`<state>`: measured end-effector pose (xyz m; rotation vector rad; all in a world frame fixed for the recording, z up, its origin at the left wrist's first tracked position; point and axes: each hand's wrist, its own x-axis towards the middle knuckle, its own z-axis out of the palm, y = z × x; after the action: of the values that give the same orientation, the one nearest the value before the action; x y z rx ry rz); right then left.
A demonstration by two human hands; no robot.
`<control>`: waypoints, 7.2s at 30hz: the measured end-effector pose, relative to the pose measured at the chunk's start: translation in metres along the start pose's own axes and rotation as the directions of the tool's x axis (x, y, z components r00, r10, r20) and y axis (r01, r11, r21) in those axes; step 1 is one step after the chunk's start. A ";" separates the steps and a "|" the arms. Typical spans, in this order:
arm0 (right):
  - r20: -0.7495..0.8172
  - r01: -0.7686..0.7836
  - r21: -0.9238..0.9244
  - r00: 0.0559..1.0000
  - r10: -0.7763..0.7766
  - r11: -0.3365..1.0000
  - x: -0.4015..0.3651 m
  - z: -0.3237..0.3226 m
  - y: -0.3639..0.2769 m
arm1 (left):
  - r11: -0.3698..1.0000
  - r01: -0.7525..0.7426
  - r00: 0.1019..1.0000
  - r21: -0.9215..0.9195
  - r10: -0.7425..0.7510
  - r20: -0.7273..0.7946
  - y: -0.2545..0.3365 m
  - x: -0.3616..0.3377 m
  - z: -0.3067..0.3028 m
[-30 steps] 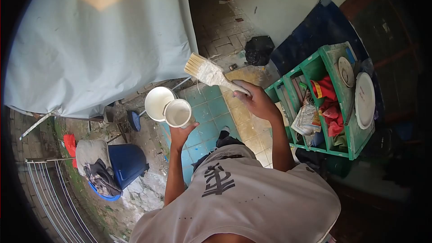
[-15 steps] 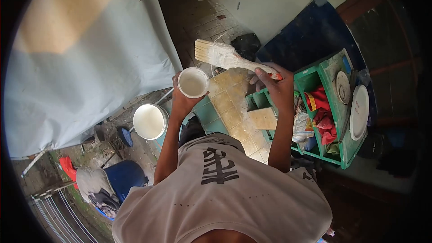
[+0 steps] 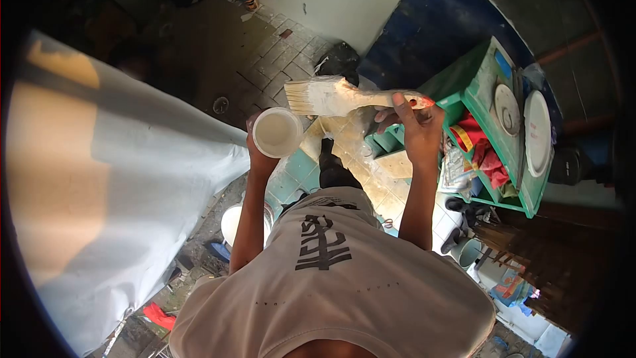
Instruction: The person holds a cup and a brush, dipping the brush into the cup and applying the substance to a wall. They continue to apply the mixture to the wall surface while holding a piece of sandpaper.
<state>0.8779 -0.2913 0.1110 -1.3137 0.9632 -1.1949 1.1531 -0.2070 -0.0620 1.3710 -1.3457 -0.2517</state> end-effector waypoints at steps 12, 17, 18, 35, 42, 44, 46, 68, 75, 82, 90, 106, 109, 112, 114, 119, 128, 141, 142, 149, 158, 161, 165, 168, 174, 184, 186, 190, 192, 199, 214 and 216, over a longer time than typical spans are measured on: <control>0.168 0.026 0.117 0.985 -0.045 0.993 0.234 -0.028 0.035 | 0.947 0.132 0.990 0.294 -0.112 -0.085 -0.055 0.154 0.063; 0.429 -0.015 0.158 0.902 -0.055 0.987 0.293 -0.035 0.045 | 0.961 0.269 0.958 0.063 -0.260 -0.120 -0.049 0.212 0.107; 0.431 -0.018 0.162 0.900 -0.055 0.987 0.301 -0.033 0.044 | 0.968 0.200 0.976 0.151 -0.185 -0.113 -0.048 0.223 0.114; 0.353 0.209 -0.259 0.929 -0.109 0.943 0.350 0.016 0.073 | 0.929 0.112 0.994 0.352 -0.103 -0.042 -0.093 0.294 0.156; 0.371 0.110 -0.285 0.929 0.003 0.952 0.401 0.072 0.096 | 0.928 0.133 0.991 0.349 -0.133 -0.026 -0.144 0.338 0.139; 0.368 0.069 -0.293 0.929 0.046 0.954 0.421 0.096 0.103 | 0.932 0.177 0.984 0.318 -0.168 -0.055 -0.160 0.354 0.131; 0.374 0.096 -0.288 0.927 0.020 0.953 0.445 0.125 0.117 | 0.928 0.233 0.972 0.289 -0.217 -0.087 -0.192 0.367 0.121; 0.406 0.227 -0.459 0.914 -0.025 0.859 0.648 0.470 0.081 | 0.980 0.165 0.986 0.114 -0.165 -0.013 -0.397 0.638 -0.087; 0.441 0.283 -0.435 0.895 -0.072 0.855 0.666 0.511 0.087 | 0.974 0.146 0.988 0.175 -0.136 -0.066 -0.420 0.654 -0.117; 0.486 0.338 -0.396 0.866 -0.117 0.854 0.676 0.538 0.094 | 0.958 0.062 0.996 0.281 -0.041 -0.079 -0.437 0.663 -0.134; 0.469 0.339 -0.442 0.877 -0.108 0.830 0.679 0.534 0.099 | 0.951 0.026 0.999 0.309 -0.035 0.025 -0.437 0.677 -0.124; 0.261 0.260 -0.527 0.956 -0.137 0.809 0.688 0.498 0.078 | 0.989 0.141 0.983 -0.036 -0.135 0.124 -0.434 0.716 -0.075; 0.216 0.218 -0.530 0.969 -0.118 0.819 0.705 0.488 0.082 | 0.989 0.140 0.984 -0.050 -0.133 0.121 -0.445 0.727 -0.064; 0.149 0.071 -0.493 0.989 0.003 0.867 0.722 0.481 0.089 | 0.995 0.064 0.981 0.074 -0.076 0.177 -0.458 0.745 -0.059; 0.140 0.121 -0.491 0.988 -0.059 0.862 0.740 0.474 0.091 | 0.996 0.059 0.979 0.063 -0.070 0.193 -0.453 0.764 -0.055; -0.026 -0.253 -0.177 0.967 0.252 0.951 0.782 0.451 0.102 | 0.999 0.012 0.965 0.032 -0.020 0.262 -0.462 0.806 -0.040; -0.212 -0.340 0.280 0.890 0.403 0.898 0.832 0.385 0.131 | 0.993 0.087 0.910 -0.084 -0.045 0.412 -0.470 0.872 0.006; -0.638 -0.218 0.218 0.706 0.308 0.951 0.849 0.422 0.126 | 0.952 0.129 0.707 -0.278 0.108 0.699 -0.542 0.956 0.087; -0.661 -0.212 0.188 0.695 0.283 0.959 0.852 0.431 0.127 | 0.946 0.123 0.677 -0.301 0.142 0.722 -0.543 0.969 0.090; -0.876 -0.145 0.230 0.399 0.270 0.962 0.879 0.531 0.154 | 0.907 0.021 0.428 -0.420 0.371 0.824 -0.585 1.054 0.087; -0.944 -0.189 0.188 0.237 0.230 0.964 0.898 0.602 0.151 | 0.875 0.072 0.216 -0.479 0.455 0.864 -0.619 1.080 0.085; -0.948 -0.176 0.183 0.230 0.221 0.967 0.896 0.597 0.151 | 0.867 0.048 0.213 -0.495 0.476 0.854 -0.607 1.076 0.089; -0.957 -0.160 0.157 0.220 0.191 0.975 0.879 0.586 0.145 | 0.864 0.062 0.198 -0.499 0.480 0.855 -0.590 1.055 0.094; -0.959 -0.179 0.132 0.225 0.171 0.975 0.848 0.567 0.141 | 0.852 0.031 0.222 -0.522 0.503 0.835 -0.569 1.028 0.103; -0.963 -0.125 0.156 0.202 0.179 0.980 0.772 0.512 0.135 | 0.847 -0.024 0.188 -0.531 0.526 0.830 -0.518 0.969 0.125; -0.947 0.022 0.290 0.154 0.283 0.957 0.666 0.445 0.155 | 0.907 0.055 0.085 -0.418 0.412 0.907 -0.477 0.872 0.153; -0.948 0.055 0.303 0.123 0.294 0.951 0.651 0.440 0.165 | 0.910 0.042 0.067 -0.413 0.410 0.909 -0.496 0.857 0.160; -0.928 0.111 0.372 0.081 0.365 0.921 0.620 0.435 0.214 | 0.930 0.072 -0.086 -0.359 0.365 0.927 -0.540 0.821 0.180; -0.905 0.097 0.424 0.025 0.424 0.900 0.612 0.437 0.258 | 0.934 0.092 -0.154 -0.345 0.356 0.922 -0.581 0.791 0.202; -0.839 0.077 0.530 -0.096 0.536 0.844 0.607 0.425 0.518 | 0.875 0.116 -0.269 -0.471 0.484 0.833 -0.765 0.642 0.334; -0.858 -0.414 0.052 0.448 0.253 0.909 0.614 0.266 0.879 | 0.839 0.197 -0.313 -0.508 0.545 0.778 -1.038 0.469 0.555; -0.834 -0.504 -0.137 0.523 0.175 0.853 0.620 0.234 0.893 | 0.833 0.323 -0.286 -0.450 0.539 0.792 -1.041 0.446 0.583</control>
<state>1.2923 -0.9515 -0.6814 -0.7107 2.1094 -1.3264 1.4145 -1.1813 -0.8393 0.0433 -2.4436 -1.9251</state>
